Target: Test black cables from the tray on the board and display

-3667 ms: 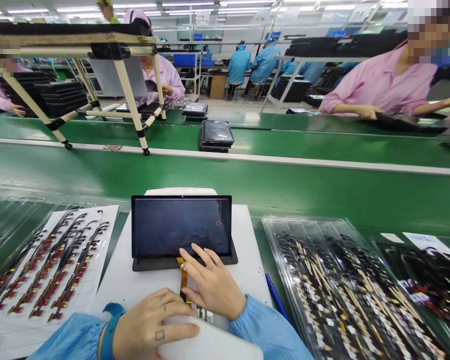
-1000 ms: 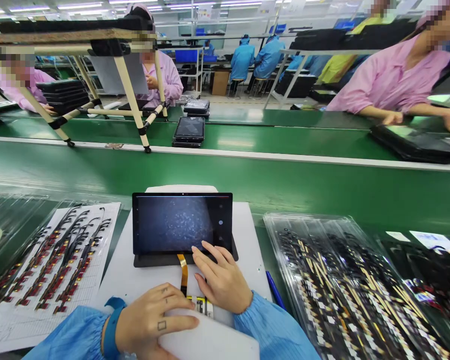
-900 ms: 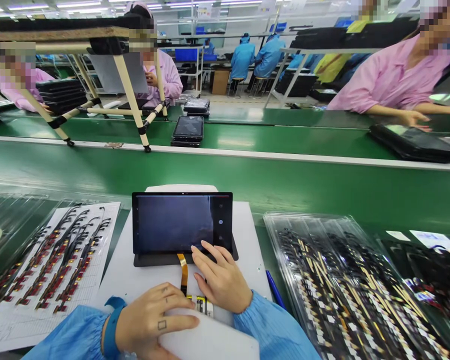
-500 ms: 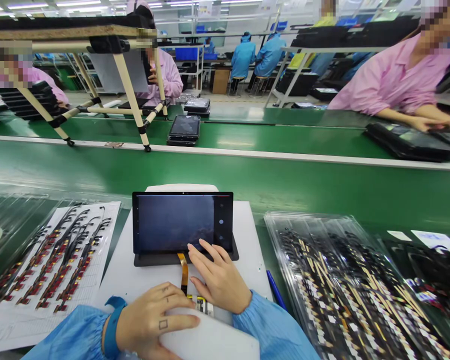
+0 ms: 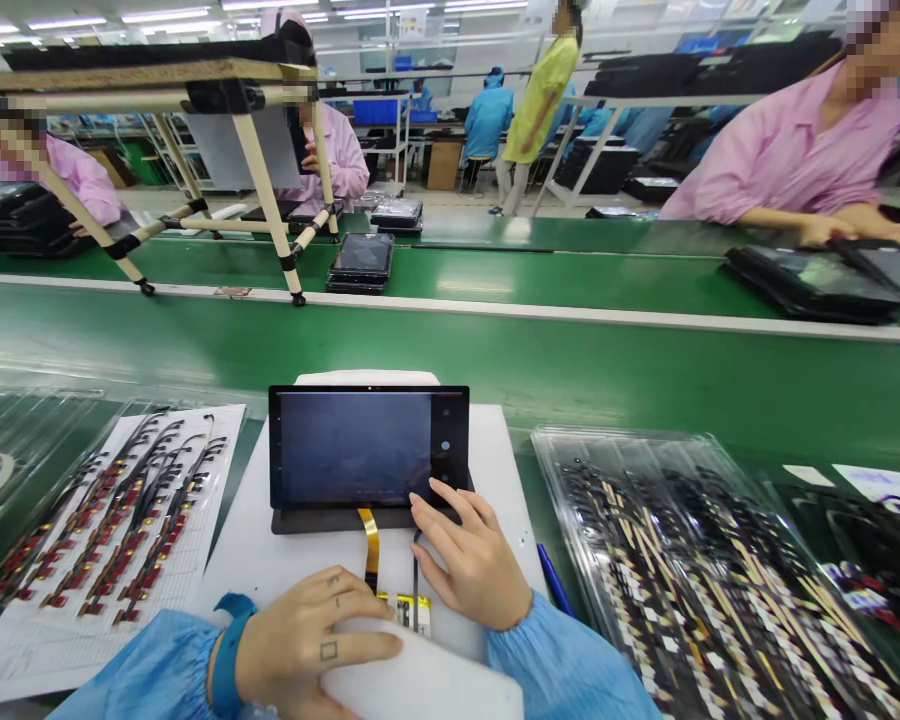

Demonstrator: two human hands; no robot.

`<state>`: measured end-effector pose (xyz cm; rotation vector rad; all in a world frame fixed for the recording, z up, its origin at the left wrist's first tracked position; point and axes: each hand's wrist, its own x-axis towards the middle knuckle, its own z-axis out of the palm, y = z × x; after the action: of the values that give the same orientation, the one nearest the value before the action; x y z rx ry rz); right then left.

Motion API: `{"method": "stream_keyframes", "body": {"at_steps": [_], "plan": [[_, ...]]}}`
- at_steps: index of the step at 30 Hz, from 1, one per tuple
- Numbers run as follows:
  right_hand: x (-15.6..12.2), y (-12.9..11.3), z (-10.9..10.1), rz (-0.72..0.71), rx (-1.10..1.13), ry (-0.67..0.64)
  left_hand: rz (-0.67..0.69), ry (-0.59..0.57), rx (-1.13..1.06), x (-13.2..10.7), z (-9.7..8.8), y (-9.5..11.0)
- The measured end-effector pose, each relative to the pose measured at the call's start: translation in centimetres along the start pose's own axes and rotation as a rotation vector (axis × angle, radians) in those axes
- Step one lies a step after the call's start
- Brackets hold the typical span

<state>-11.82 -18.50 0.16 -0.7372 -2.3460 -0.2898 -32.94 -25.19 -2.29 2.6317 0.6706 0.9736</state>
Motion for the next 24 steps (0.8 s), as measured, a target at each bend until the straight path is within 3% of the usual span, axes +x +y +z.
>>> {"method": "stream_keyframes", "body": {"at_steps": [15, 20, 24], "plan": [[-0.3, 0.1, 0.4, -0.069, 0.003, -0.104, -0.023, -0.08, -0.017, -0.3, 0.0, -0.1], [-0.1, 0.8, -0.1, -0.007, -0.106, 0.021, -0.017, -0.027, -0.021, -0.1, -0.1, 0.0], [-1.1, 1.5, -0.5, 0.06, -0.091, 0.056, -0.023, -0.053, -0.018, -0.2, 0.1, 0.0]]}}
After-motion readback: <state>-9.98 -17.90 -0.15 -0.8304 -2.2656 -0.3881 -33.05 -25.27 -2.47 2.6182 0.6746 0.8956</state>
